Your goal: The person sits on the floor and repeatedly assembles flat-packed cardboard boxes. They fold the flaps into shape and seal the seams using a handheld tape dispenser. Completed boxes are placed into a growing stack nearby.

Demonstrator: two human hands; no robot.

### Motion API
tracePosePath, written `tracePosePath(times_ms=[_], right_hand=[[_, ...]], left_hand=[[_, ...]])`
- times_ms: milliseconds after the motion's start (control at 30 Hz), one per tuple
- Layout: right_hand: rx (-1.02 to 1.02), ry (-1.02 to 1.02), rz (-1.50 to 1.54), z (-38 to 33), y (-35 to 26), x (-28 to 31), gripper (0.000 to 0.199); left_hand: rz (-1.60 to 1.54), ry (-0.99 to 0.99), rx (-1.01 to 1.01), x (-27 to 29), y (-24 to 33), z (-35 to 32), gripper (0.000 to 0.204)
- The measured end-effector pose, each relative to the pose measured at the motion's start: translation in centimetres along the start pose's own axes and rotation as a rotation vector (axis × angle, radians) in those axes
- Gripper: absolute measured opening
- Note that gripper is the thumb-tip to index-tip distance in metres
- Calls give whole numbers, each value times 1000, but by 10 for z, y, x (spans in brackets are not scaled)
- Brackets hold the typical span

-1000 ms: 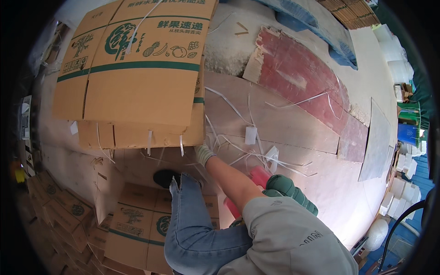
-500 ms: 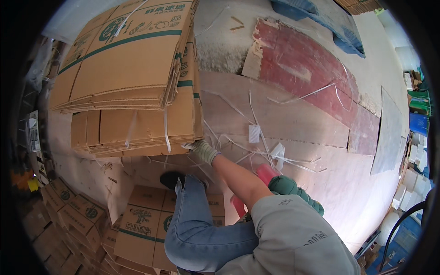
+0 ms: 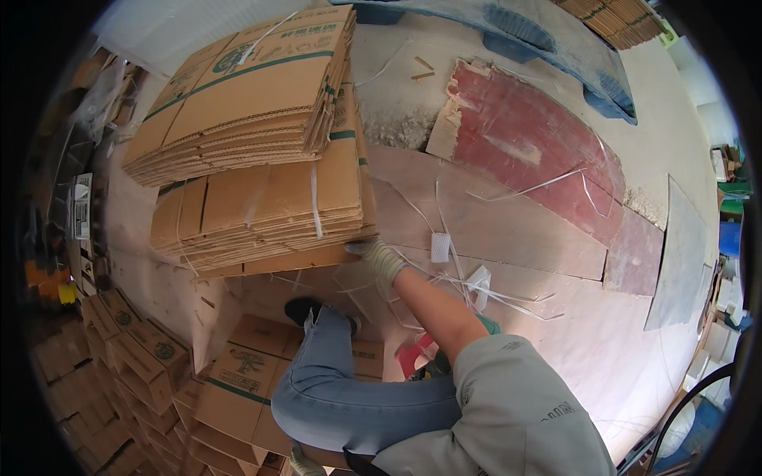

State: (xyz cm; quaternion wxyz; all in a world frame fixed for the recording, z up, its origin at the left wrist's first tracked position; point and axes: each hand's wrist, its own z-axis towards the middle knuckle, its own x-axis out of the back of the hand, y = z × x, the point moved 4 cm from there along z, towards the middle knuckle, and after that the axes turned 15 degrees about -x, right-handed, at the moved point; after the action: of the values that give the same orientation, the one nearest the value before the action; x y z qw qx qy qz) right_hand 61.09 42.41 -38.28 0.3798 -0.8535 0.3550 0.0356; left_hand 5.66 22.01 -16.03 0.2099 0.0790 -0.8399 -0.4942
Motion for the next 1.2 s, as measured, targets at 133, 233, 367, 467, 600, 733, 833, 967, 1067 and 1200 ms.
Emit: tracePosePath(times_ms=[133, 233, 367, 467, 600, 733, 833, 967, 1067, 1200], right_hand=[[28, -82, 113, -14, 11, 36, 52], [23, -42, -78, 30, 54, 131, 37], [-12, 155, -487, 19, 61, 150, 31], [-11, 306, -697, -8, 69, 169, 28], [-328, 349, -239, -57, 98, 217, 26], [-175, 384, -23, -69, 8, 206, 29], [-117, 564, -100, -58, -36, 244, 28], [377, 773, -353, -71, -91, 269, 28], [782, 801, -448, -158, -165, 153, 29], [930, 576, -294, -184, -221, 69, 35]], left_hand=[[-37, 43, -41, 6, 1, -14, 53], [-92, -51, -17, -12, 9, 3, 52], [-25, 54, -6, -23, 20, -15, 46], [-20, 37, -41, -27, 28, -28, 42], [-21, 155, 10, 5, 0, -11, 43], [-17, 110, -4, -18, 24, -30, 51], [-52, 128, 18, -18, 8, -26, 52], [-10, -50, -209, -31, 7, -19, 49], [100, 48, -198, -49, 48, -40, 49], [403, 45, -192, -42, 52, -40, 51]])
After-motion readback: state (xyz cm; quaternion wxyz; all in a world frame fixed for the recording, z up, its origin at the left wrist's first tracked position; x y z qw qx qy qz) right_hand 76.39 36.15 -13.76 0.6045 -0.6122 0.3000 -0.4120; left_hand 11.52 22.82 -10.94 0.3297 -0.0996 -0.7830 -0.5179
